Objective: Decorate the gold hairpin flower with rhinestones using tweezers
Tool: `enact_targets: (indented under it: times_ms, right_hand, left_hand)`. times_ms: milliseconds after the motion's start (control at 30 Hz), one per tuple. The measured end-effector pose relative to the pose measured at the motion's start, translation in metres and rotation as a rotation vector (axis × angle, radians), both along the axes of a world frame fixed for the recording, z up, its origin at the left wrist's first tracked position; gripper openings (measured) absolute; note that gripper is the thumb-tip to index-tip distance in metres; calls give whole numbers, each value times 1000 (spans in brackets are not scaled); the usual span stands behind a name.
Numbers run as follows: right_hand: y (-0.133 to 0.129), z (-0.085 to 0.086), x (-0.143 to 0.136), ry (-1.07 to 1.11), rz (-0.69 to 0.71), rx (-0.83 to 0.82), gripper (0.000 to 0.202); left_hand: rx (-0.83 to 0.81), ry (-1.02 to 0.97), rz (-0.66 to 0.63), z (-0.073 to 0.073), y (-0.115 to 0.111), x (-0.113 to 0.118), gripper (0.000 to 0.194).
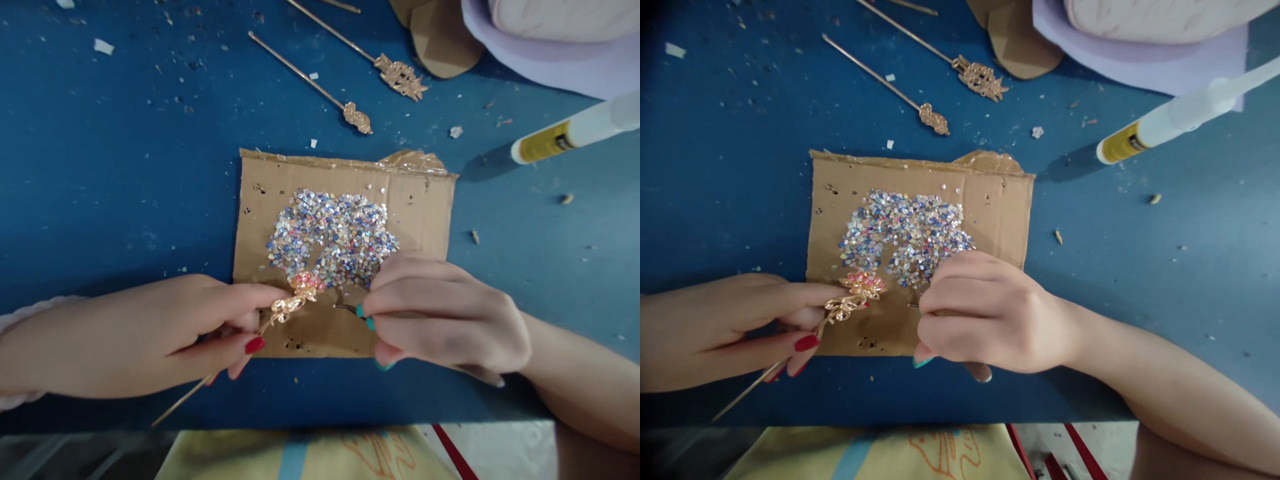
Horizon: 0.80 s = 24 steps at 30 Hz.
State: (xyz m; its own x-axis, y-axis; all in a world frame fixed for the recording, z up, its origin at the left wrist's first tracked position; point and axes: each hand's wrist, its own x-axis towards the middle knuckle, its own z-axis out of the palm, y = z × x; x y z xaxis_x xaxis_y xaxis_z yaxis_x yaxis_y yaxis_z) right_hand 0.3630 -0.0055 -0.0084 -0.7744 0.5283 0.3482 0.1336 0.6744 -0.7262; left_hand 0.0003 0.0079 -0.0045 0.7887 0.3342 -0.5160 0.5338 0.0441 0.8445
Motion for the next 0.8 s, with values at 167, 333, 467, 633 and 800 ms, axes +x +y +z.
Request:
enact_targets:
  times_ms: [167, 333, 467, 633, 800]
  right_hand:
    - [0, -1, -2, 8, -24, -8, 10]
    - [0, 1, -3, 17, -28, -23, 15]
    - [0, 1, -3, 4, -29, -23, 12]
    - [0, 2, -3, -14, -45, -5, 12]
    - [1, 2, -2, -20, -56, 12, 14]
  left_hand:
    - [18, -8, 31, 2, -3, 1, 62]
    - [67, 21, 96, 7, -8, 6, 54]
    - [62, 23, 79, 8, -7, 6, 54]
    - [62, 26, 67, 7, -6, 6, 55]
    - [81, 16, 78, 8, -7, 7, 57]
